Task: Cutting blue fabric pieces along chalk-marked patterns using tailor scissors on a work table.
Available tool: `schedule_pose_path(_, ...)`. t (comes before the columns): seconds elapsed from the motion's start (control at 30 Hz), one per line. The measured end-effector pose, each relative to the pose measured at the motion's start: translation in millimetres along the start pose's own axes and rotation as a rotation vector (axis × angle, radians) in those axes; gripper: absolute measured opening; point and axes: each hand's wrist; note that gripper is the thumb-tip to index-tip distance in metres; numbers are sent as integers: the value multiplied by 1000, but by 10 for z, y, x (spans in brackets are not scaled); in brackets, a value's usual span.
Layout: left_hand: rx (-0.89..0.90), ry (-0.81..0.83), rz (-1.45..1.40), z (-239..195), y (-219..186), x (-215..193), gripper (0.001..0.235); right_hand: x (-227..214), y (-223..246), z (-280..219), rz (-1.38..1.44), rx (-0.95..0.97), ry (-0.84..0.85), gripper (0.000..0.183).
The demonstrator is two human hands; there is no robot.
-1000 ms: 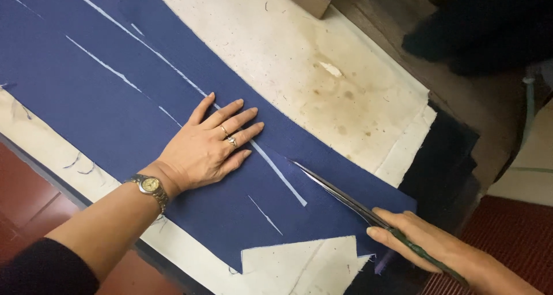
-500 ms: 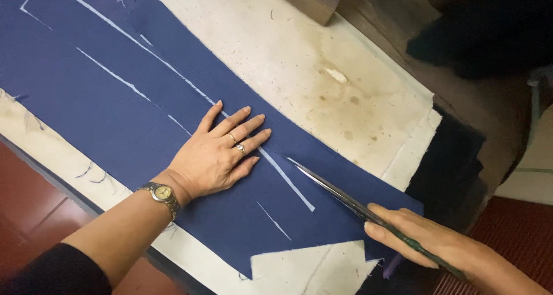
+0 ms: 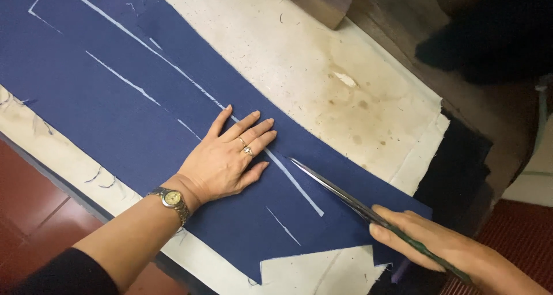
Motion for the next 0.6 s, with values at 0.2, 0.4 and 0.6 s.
schedule_pose_path(0.2, -16, -3, -79, 11, 1, -22, 45, 48, 93, 152, -201, -46, -19, 38)
schedule_pose_path(0.4, -10, -17, -101, -3, 27, -9, 42, 146, -50, 270, -179, -259, -141, 37)
schedule_pose_path(0.6, 4, -42, -55, -24, 434, -189, 43, 94, -68, 134, -211, -63, -47, 33)
Point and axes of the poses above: each hand's wrist, its own z-axis towards the middle knuckle, its own x-axis out of the palm, y = z × x, and after that the axes turned 5 degrees about -x, right-handed
